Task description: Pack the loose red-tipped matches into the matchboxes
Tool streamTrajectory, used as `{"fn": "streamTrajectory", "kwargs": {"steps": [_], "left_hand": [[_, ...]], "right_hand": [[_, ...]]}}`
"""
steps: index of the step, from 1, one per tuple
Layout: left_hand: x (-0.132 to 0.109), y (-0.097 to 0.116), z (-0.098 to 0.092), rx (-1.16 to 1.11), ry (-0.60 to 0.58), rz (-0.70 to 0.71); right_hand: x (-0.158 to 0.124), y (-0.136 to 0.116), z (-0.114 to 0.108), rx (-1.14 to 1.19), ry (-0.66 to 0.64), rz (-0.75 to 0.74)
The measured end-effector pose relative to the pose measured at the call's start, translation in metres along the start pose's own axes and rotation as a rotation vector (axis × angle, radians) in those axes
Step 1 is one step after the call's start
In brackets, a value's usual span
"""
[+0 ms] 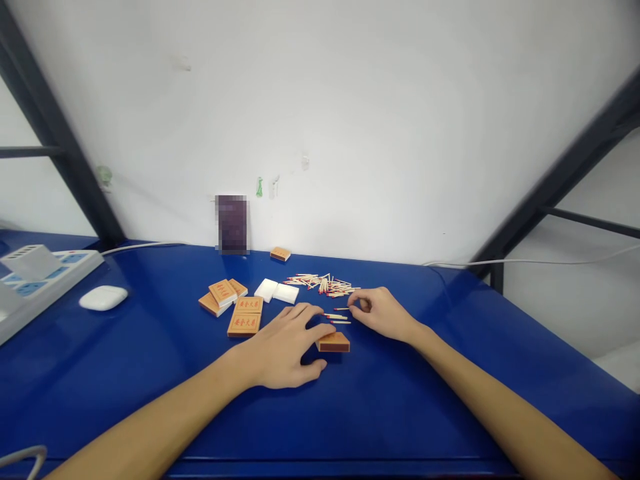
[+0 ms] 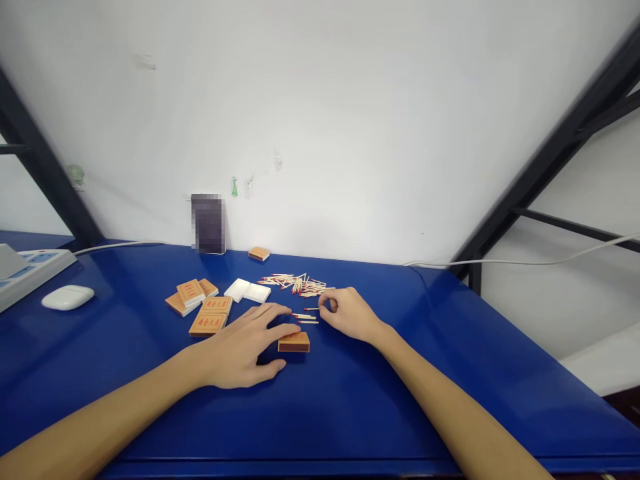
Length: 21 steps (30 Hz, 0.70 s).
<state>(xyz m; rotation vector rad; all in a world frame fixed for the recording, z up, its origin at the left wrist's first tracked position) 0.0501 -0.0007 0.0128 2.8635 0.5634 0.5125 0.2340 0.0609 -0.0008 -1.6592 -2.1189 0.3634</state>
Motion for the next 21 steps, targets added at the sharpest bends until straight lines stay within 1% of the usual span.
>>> {"fn": "streamTrajectory", "kwargs": {"steps": [5, 10, 12, 17, 21], "left_hand": [[0.000, 0.000, 0.001, 0.009, -0.049, -0.006], [0.001, 0.000, 0.001, 0.020, -0.066, 0.016], [0.001, 0.000, 0.002, 0.018, -0.082, 0.010], [0.001, 0.000, 0.002, 0.026, -0.091, -0.007], [0.002, 0.001, 0.001, 0.022, -0.094, 0.016]], "right_hand": [[0.001, 0.000, 0.007, 0.013, -0.013, -0.046], [0.002, -0.005, 0.006, 0.032, 0.033, -0.111], [0.002, -0.006, 0.006, 0.040, 0.041, -0.115], [0.001, -0.002, 0.011, 0.071, -0.016, -0.058], [-0.002, -0.004, 0.012, 0.074, -0.052, -0.081]]}}
Point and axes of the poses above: each hand's wrist, its own x-axis towards the middle knuckle, its own z-axis out of the palm, y = z × x, the point moved 7 cm from there along x, towards the middle knuckle, and after that the axes turned 7 degrees about z, right-handed, at the moved point
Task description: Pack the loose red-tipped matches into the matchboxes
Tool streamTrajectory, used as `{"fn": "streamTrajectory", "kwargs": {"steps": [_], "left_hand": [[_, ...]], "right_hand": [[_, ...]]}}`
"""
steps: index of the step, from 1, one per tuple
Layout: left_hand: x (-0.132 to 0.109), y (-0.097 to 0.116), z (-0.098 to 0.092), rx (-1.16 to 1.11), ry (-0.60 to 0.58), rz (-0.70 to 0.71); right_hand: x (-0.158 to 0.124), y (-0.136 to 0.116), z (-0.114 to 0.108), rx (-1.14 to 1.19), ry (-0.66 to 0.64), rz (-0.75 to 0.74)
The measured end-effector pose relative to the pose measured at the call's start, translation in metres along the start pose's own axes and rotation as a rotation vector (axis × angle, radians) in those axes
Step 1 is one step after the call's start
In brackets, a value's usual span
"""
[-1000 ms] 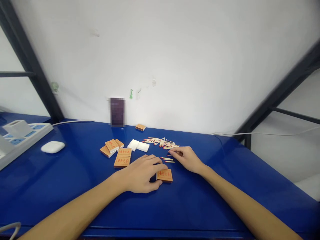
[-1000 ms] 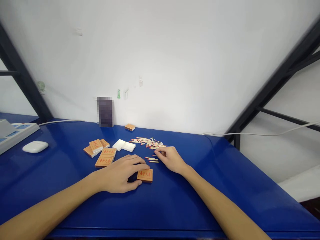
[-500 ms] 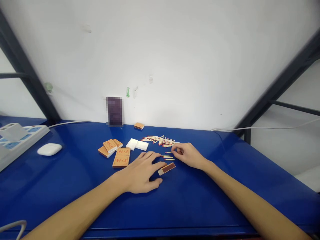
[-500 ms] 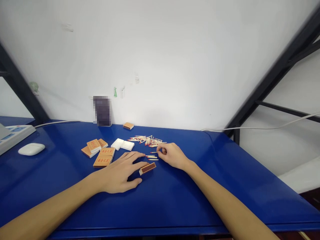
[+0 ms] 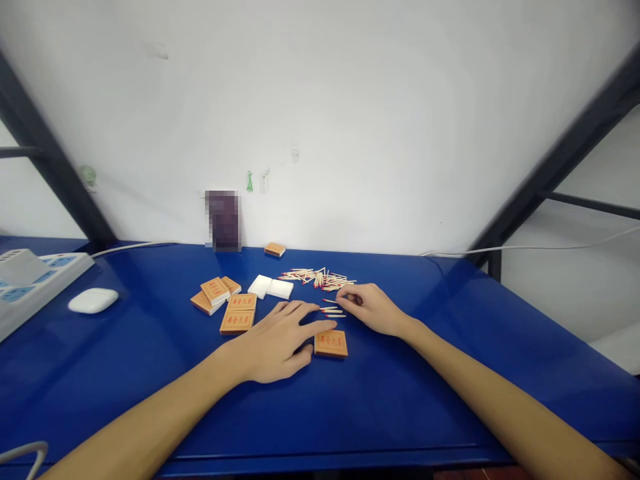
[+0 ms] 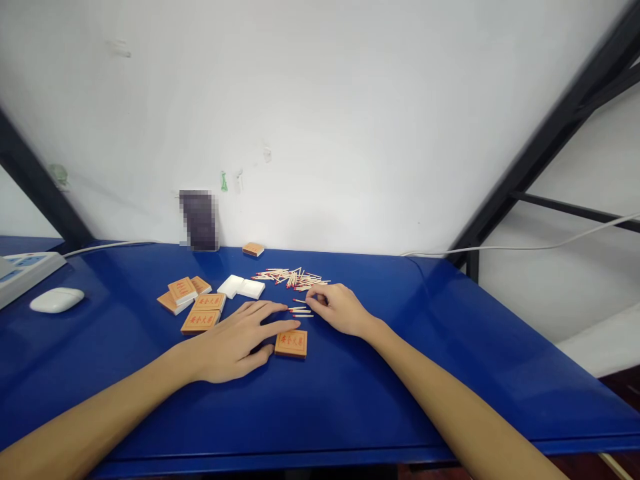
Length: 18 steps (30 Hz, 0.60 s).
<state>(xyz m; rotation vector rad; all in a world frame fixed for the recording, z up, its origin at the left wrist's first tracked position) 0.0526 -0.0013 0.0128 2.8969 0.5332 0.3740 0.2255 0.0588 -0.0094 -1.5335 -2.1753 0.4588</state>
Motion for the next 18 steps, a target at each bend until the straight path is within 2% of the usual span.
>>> {"fn": "streamTrajectory", "kwargs": {"steps": [14, 18], "left_hand": [[-0.0021, -0.0052, 0.0092, -0.044, -0.030, -0.029], [-0.0007, -0.0033, 0.0031, -0.029, 0.035, -0.005]], "right_hand": [[-0.0022, -0.0060, -0.0005, -0.004, -0.031, -0.047], [-0.0036, -0.0084, -0.0009, -0.002, -0.045, -0.050]]}}
Point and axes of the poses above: each hand's wrist, its own x-axis towards the middle knuckle, its own z-axis out of the palm, y = z × x, the point moved 7 cm from there along x, towards the middle knuckle, and after that the axes turned 7 degrees about z, right-handed, at the moved point
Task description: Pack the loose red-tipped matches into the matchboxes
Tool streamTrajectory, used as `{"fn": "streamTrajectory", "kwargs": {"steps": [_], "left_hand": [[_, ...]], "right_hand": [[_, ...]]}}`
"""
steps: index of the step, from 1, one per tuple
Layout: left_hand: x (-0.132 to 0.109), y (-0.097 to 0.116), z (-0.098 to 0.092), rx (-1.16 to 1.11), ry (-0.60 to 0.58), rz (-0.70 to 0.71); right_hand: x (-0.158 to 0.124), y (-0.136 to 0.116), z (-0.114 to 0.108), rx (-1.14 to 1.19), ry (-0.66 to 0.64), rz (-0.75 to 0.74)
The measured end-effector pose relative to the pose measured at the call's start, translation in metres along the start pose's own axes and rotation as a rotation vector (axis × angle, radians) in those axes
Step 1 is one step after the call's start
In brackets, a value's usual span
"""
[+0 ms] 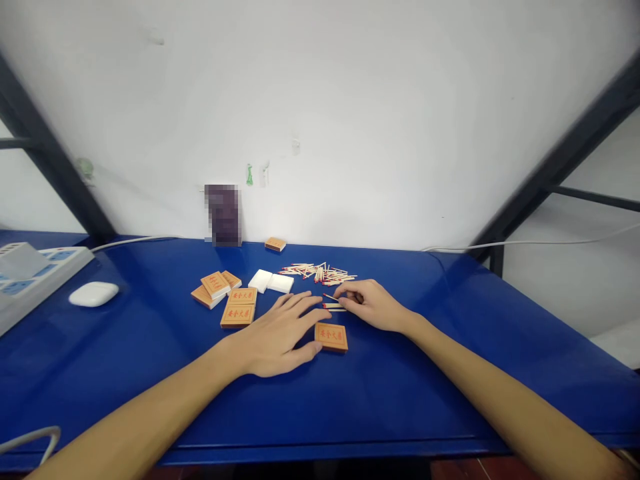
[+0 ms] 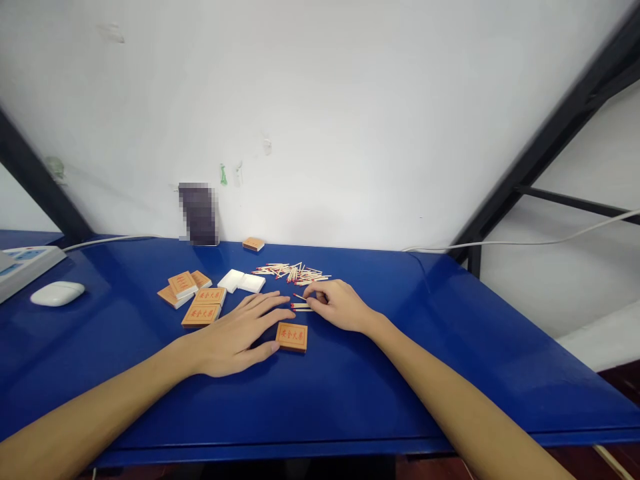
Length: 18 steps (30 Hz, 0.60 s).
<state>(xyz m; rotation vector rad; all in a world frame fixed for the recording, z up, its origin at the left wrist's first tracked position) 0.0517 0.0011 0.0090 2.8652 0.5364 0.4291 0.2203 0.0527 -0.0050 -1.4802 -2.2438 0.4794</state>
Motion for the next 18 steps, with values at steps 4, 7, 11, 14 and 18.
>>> {"fn": "streamTrajectory", "kwargs": {"steps": [4, 7, 11, 14, 18], "left_hand": [[0.002, -0.002, -0.011, 0.044, 0.171, -0.017], [0.001, -0.010, -0.015, 0.114, 0.290, -0.083], [-0.001, -0.022, -0.012, 0.116, 0.353, -0.122], [-0.002, -0.028, -0.012, 0.051, 0.362, -0.107], [-0.004, -0.035, -0.022, 0.119, 0.362, -0.149]], "right_hand": [[-0.001, -0.004, 0.000, -0.015, -0.017, -0.014], [-0.002, -0.006, 0.001, -0.014, -0.033, -0.014], [-0.003, -0.006, 0.000, -0.025, -0.016, -0.028], [-0.002, -0.007, 0.001, -0.023, -0.014, -0.034], [-0.003, -0.009, 0.001, -0.012, -0.016, -0.020]]}}
Point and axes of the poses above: each hand's wrist, its own x-axis towards the middle knuckle, its own z-axis out of the palm, y = z × x, the point moved 7 cm from there along x, towards the middle knuckle, and after that the axes turned 7 degrees about z, right-handed, at the moved point
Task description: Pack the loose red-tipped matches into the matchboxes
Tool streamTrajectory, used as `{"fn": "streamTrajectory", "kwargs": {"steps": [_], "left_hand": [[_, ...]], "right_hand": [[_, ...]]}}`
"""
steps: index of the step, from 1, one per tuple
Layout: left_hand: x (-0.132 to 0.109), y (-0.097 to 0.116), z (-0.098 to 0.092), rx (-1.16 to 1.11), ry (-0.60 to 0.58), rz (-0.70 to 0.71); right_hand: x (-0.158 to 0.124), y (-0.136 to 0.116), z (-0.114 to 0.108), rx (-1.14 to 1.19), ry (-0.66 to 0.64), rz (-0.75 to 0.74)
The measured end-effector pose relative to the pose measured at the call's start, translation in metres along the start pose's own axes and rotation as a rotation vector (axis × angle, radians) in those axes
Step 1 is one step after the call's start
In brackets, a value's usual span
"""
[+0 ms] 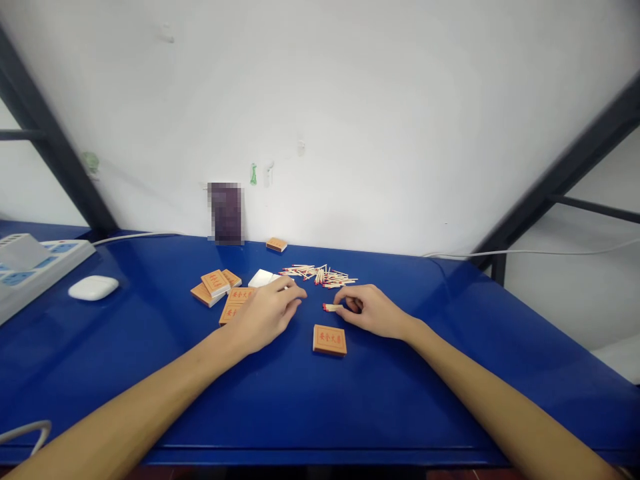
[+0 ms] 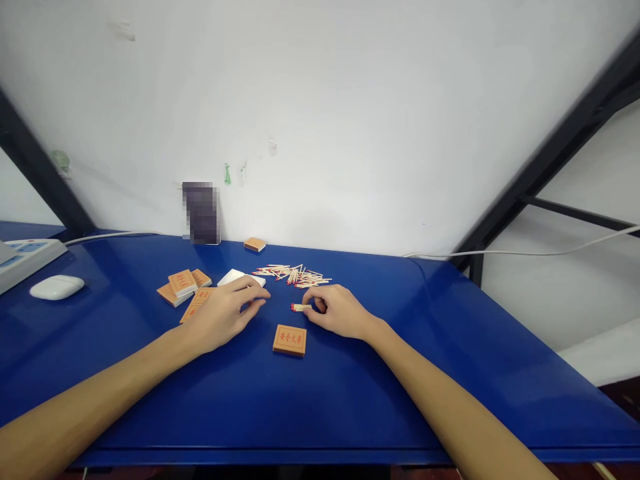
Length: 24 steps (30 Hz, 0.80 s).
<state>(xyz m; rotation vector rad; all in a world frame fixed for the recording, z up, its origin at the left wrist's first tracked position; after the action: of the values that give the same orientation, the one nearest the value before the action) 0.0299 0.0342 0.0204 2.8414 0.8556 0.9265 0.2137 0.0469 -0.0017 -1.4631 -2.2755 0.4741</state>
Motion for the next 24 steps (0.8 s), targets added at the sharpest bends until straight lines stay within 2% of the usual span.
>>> {"fn": "streamTrajectory", "kwargs": {"steps": [4, 8, 11, 18, 24], "left_hand": [[-0.002, -0.010, -0.005, 0.315, -0.057, -0.054], [-0.009, -0.025, 0.003, 0.446, -0.167, -0.171], [-0.012, -0.028, 0.007, 0.430, -0.206, -0.188], [-0.006, -0.019, 0.005, 0.387, -0.219, -0.144], [-0.005, -0.003, 0.012, 0.301, -0.265, -0.013]], "right_hand": [[0.000, -0.002, 0.000, -0.010, -0.009, -0.004], [0.000, -0.001, 0.000, -0.024, -0.015, -0.002], [0.000, -0.001, 0.000, -0.025, -0.012, 0.000], [0.000, -0.001, 0.000, -0.013, -0.008, -0.002], [0.000, 0.001, 0.001, -0.017, -0.015, 0.004]]}}
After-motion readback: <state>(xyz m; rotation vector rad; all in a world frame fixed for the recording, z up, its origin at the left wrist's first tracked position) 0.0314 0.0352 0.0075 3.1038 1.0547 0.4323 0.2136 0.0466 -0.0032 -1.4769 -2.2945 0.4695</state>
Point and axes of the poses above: each hand's wrist, its own x-axis towards the middle knuckle, its own z-axis out of the palm, y = z × x, the point moved 7 cm from there along x, towards the middle knuckle, and after that the axes turned 7 degrees about z, right-handed, at the moved point
